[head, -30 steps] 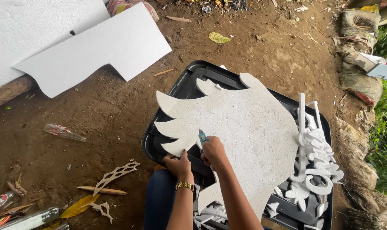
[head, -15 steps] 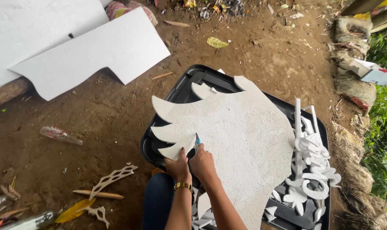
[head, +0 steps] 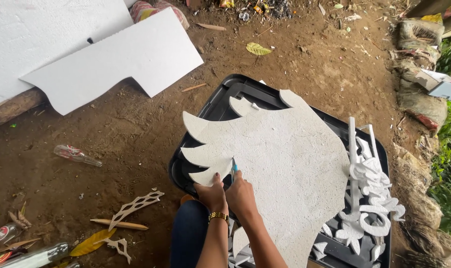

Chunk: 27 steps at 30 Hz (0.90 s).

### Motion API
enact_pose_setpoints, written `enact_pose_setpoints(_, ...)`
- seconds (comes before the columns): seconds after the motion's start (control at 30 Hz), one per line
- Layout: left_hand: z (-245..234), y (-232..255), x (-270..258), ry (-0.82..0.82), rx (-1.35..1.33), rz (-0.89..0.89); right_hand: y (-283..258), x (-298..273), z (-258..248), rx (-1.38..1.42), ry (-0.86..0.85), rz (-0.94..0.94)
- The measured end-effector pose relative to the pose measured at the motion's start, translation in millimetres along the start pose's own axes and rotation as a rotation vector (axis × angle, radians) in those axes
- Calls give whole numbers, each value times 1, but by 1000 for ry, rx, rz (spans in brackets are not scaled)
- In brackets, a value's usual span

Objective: The person uses a utility knife to cut and carve a white foam board placed on a black tray. They carefully trace and remove sections to form decorative shapes, occasionally lifting the board to adjust its position.

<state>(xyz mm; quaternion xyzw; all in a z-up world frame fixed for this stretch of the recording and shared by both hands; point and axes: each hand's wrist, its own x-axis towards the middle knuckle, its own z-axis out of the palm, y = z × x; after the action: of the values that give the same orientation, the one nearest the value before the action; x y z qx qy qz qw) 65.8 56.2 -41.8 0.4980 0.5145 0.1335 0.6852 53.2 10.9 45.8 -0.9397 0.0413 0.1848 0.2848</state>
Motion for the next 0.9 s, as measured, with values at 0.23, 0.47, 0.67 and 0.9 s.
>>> enact_pose_setpoints(0.23, -5, 1, -4, -21, 30, -32, -29, -22, -16, 53, -17, 31)
enact_pose_setpoints(0.47, -1, -6, -2, -10, 23, -79, 46, 6, 36, 56, -5, -9)
enact_pose_setpoints(0.67, 2, -10, 10, -37, -31, -67, 45, 12, 44, 77, 29, -33)
enact_pose_setpoints(0.9, 0, -6, 1, -13, 22, -63, 55, -12, 52, 43, -7, 44)
